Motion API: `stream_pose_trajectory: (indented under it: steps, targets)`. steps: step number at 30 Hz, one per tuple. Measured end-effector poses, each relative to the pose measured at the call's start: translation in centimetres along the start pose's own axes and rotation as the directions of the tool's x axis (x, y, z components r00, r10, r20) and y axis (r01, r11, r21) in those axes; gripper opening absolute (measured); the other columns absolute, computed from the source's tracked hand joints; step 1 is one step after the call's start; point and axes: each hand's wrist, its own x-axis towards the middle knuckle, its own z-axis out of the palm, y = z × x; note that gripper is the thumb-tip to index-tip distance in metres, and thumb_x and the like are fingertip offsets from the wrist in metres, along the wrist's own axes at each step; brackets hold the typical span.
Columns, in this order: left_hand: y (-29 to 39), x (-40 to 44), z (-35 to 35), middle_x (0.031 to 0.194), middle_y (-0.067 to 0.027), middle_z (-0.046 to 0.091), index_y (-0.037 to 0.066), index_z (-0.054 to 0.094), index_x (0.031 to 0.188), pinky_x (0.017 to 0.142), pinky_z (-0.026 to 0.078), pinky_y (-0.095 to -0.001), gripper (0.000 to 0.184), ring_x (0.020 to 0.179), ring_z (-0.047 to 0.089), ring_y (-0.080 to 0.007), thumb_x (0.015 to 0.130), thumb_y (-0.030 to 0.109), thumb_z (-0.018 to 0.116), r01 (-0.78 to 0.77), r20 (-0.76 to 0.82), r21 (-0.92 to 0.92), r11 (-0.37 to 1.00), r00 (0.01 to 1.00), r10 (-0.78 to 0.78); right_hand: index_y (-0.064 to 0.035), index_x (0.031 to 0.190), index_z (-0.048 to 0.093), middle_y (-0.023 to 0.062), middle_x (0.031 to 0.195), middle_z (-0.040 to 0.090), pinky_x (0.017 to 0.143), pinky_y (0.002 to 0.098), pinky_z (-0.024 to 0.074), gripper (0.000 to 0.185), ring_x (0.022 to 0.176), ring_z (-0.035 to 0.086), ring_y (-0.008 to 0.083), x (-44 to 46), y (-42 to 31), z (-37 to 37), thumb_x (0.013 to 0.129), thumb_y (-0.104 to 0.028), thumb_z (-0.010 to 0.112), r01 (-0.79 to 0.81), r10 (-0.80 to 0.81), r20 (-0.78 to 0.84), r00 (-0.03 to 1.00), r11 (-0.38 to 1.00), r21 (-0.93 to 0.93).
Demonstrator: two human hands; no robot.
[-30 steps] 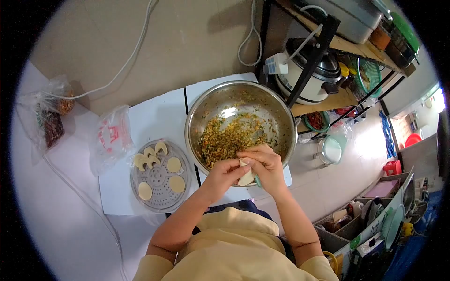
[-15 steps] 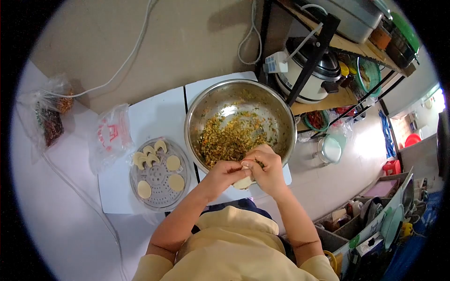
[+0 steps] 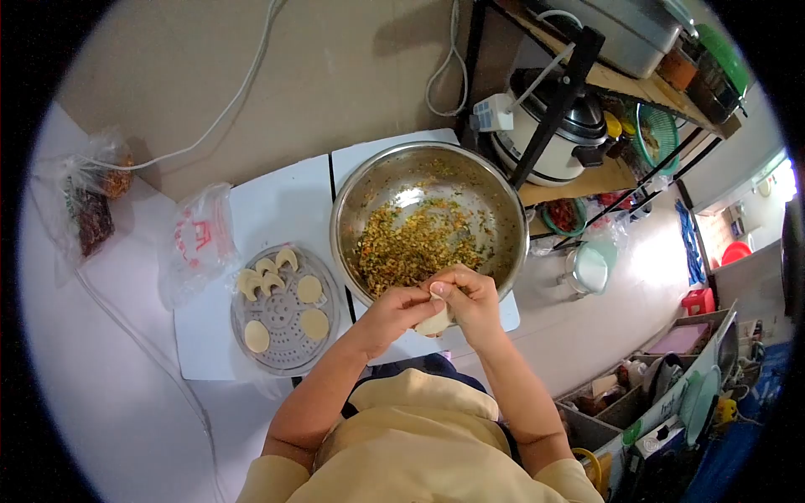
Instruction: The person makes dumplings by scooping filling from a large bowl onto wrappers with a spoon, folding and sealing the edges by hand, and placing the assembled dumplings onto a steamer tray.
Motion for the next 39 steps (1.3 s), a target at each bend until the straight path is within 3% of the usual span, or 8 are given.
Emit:
stream_pose_trajectory:
  steps: [4, 7, 10, 19, 25, 34, 37, 39]
  targets:
    - [0.3, -0.6, 0.4, 0.084, -0.0009, 0.062, -0.001, 0.064, 0.098, 0.074, 0.045, -0.0248, 0.022, 0.079, 0.056, -0.0089, 0.090, 0.018, 0.058, -0.034, 0.019, 0.047, 0.998, 0.999, 0.033, 0.0017, 0.084, 0.069, 0.0100, 0.084, 0.066, 0.070, 0.0314, 0.0434, 0.013, 0.076, 0.057, 0.0191, -0.2, 0.0, 0.3, 0.084, -0.010, 0.062, 0.103, -0.114, -0.020, 0.993, 0.945, -0.311]
    - [0.2, -0.6, 0.9, 0.085, -0.0014, 0.062, -0.001, 0.063, 0.097, 0.074, 0.046, -0.0256, 0.020, 0.080, 0.057, -0.0094, 0.090, 0.017, 0.059, -0.070, -0.019, -0.068, 0.995, 0.997, 0.069, 0.0027, 0.089, 0.068, 0.0093, 0.085, 0.065, 0.071, 0.0250, 0.0455, 0.015, 0.078, 0.058, 0.0156, -0.2, -1.7, 1.0, 0.086, -0.006, 0.057, 0.036, -0.030, 0.037, 0.999, 0.983, -0.180]
    - [0.0, -0.8, 0.7, 0.088, -0.0023, 0.063, -0.001, 0.063, 0.098, 0.074, 0.047, -0.0266, 0.020, 0.081, 0.058, -0.0104, 0.089, 0.017, 0.059, -0.089, -0.055, -0.153, 0.984, 0.995, 0.081, 0.0018, 0.084, 0.069, 0.0086, 0.083, 0.067, 0.073, 0.0301, 0.0454, 0.012, 0.078, 0.059, 0.0185, -0.5, -2.6, 1.9, 0.083, -0.008, 0.062, -0.194, 0.254, -0.109, 0.961, 0.900, 0.390]
    - [-0.5, -1.2, 0.9, 0.096, -0.0046, 0.061, -0.003, 0.057, 0.111, 0.079, 0.049, -0.0269, 0.025, 0.087, 0.058, -0.0104, 0.089, 0.010, 0.058, -0.138, 0.006, -0.169, 0.976, 0.990, 0.141, 0.0011, 0.094, 0.069, 0.0090, 0.087, 0.067, 0.076, 0.0297, 0.0451, 0.018, 0.082, 0.059, 0.0189, -0.6, -1.0, 1.3, 0.087, -0.012, 0.059, 0.172, -0.176, -0.011, 0.984, 0.973, -0.155]
    - [-0.1, -1.3, 1.5, 0.104, -0.0067, 0.060, -0.002, 0.054, 0.114, 0.086, 0.051, -0.0307, 0.026, 0.096, 0.059, -0.0136, 0.089, 0.008, 0.057, -0.180, -0.053, -0.367, 0.913, 0.984, 0.173, 0.0016, 0.094, 0.069, 0.0116, 0.094, 0.067, 0.078, 0.0291, 0.0459, 0.021, 0.086, 0.059, 0.0173, -1.1, -2.1, 2.9, 0.089, -0.015, 0.057, -0.022, 0.069, -0.160, 0.985, 0.959, 0.281]
    - [0.3, -1.4, 1.3, 0.104, -0.0085, 0.061, -0.002, 0.053, 0.114, 0.082, 0.054, -0.0301, 0.028, 0.092, 0.061, -0.0159, 0.090, 0.010, 0.057, -0.144, -0.039, -0.264, 0.954, 0.990, 0.139, 0.0044, 0.095, 0.066, 0.0129, 0.098, 0.067, 0.080, 0.0291, 0.0459, 0.031, 0.087, 0.060, 0.0188, -1.7, -1.3, 1.7, 0.093, -0.023, 0.051, -0.099, 0.104, -0.049, 0.993, 0.991, 0.094]
    - [0.6, -1.5, 1.1, 0.102, -0.0093, 0.062, -0.002, 0.053, 0.114, 0.080, 0.055, -0.0289, 0.028, 0.089, 0.063, -0.0168, 0.090, 0.012, 0.058, -0.154, -0.098, -0.270, 0.950, 0.986, 0.132, 0.0045, 0.090, 0.063, 0.0128, 0.086, 0.065, 0.073, 0.0302, 0.0454, 0.030, 0.077, 0.059, 0.0211, -1.8, -1.6, 1.0, 0.093, -0.023, 0.051, 0.086, -0.078, -0.251, 0.965, 0.996, 0.021]
    - [0.9, -1.4, 1.1, 0.102, -0.0093, 0.062, -0.002, 0.054, 0.112, 0.080, 0.055, -0.0282, 0.027, 0.088, 0.063, -0.0169, 0.090, 0.012, 0.058, -0.170, -0.121, -0.291, 0.941, 0.983, 0.140, 0.0037, 0.085, 0.058, 0.0129, 0.076, 0.059, 0.065, 0.0333, 0.0424, 0.029, 0.068, 0.054, 0.0242, -2.3, -1.7, -0.2, 0.093, -0.023, 0.050, -0.034, -0.029, -0.193, 0.981, 0.949, -0.314]
